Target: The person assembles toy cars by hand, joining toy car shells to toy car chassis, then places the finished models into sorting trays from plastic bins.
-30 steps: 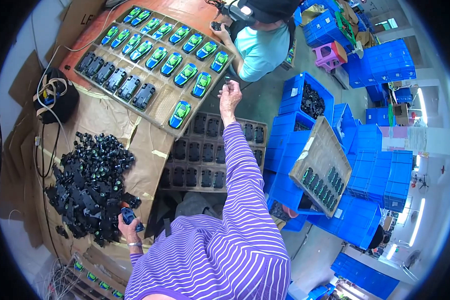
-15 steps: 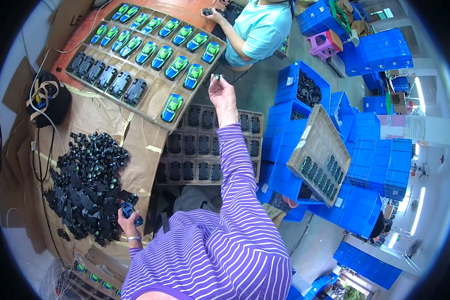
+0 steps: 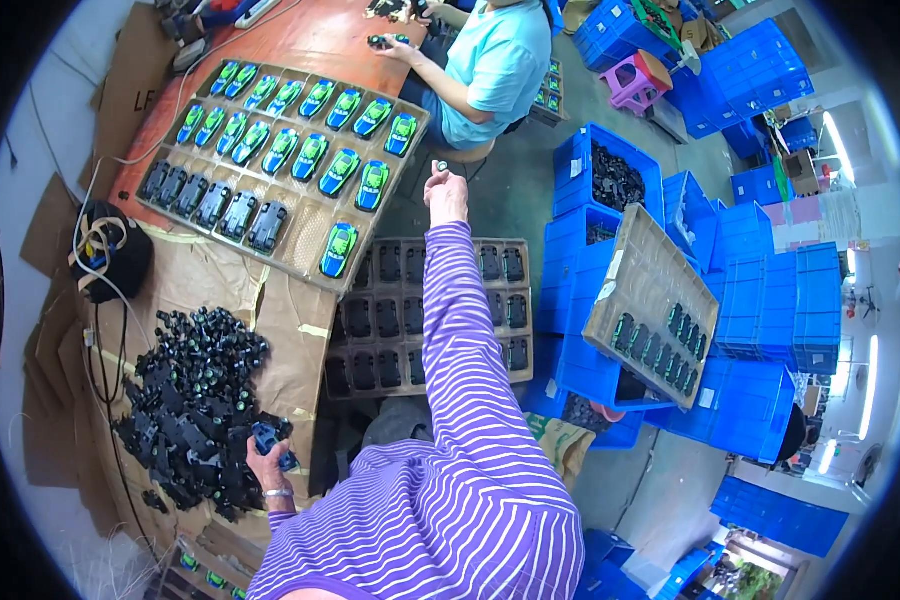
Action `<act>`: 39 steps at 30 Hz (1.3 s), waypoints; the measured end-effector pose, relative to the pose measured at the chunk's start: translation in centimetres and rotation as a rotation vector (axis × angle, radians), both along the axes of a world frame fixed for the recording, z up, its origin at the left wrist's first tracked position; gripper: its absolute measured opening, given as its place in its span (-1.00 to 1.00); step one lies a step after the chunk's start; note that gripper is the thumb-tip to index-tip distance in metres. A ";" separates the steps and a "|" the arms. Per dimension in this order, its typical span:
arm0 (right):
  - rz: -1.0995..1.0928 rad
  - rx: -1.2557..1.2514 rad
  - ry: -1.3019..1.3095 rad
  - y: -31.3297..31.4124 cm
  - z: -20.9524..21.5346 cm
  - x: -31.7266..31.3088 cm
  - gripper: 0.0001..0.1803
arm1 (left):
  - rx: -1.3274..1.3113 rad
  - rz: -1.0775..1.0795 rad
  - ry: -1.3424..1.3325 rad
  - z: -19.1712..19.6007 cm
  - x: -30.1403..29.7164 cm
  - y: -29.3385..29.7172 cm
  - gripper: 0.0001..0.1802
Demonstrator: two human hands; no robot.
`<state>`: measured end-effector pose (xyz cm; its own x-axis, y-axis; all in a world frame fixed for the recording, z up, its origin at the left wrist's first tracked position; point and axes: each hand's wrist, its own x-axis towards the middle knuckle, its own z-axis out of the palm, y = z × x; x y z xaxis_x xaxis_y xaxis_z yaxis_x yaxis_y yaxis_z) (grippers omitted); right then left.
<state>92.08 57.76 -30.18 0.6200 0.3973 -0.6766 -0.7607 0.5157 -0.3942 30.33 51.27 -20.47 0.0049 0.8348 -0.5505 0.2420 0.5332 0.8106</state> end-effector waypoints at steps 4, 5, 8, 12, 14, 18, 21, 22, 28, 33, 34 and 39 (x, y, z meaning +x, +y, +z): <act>0.395 -0.403 -0.532 3.0 -0.3 -0.7 -0.48 | -0.006 0.048 0.025 -0.1 -1.2 -0.6 -0.42; 0.391 -0.394 -0.537 3.6 0.1 -0.5 -0.48 | -0.009 0.054 0.023 0.1 -1.1 -0.8 -0.42; 0.354 -0.611 -0.805 0.9 -3.6 6.3 -0.45 | -0.001 -0.020 0.011 0.1 0.8 -0.3 -0.50; 0.535 -0.675 -1.005 4.7 -6.0 3.5 -0.42 | -0.012 0.091 0.040 1.0 -0.1 -1.4 -0.56; 0.405 -0.676 -1.055 1.8 -5.6 8.4 -0.45 | -0.022 0.025 -0.018 0.9 1.4 -0.6 -0.56; 0.455 -0.556 -0.892 4.0 -0.7 1.5 -0.51 | -0.029 0.082 0.038 0.3 -0.1 -1.3 -0.53; 0.292 -0.485 -0.744 2.2 1.2 2.5 -0.60 | -0.016 0.023 0.008 -0.6 0.4 -0.6 -0.53; 0.178 -0.392 -0.659 1.6 1.4 3.1 -0.66 | -0.020 0.009 -0.001 -0.5 0.7 -0.6 -0.53; -0.026 -0.361 -0.671 2.6 7.9 -4.3 -0.87 | -0.085 -0.087 -0.015 0.3 1.9 -0.1 -0.56; 0.209 -0.386 -1.178 -0.3 13.2 -11.6 -0.84 | -0.235 -0.084 -0.221 1.9 4.5 -0.1 -0.36; 0.221 -0.398 -1.263 -0.9 14.2 -13.0 -0.85 | -0.219 -0.078 -0.250 1.2 4.6 -0.2 -0.36; 0.253 -0.451 -1.593 -3.0 15.2 -16.8 -0.84 | -0.249 -0.105 -0.273 1.3 5.5 -0.5 -0.43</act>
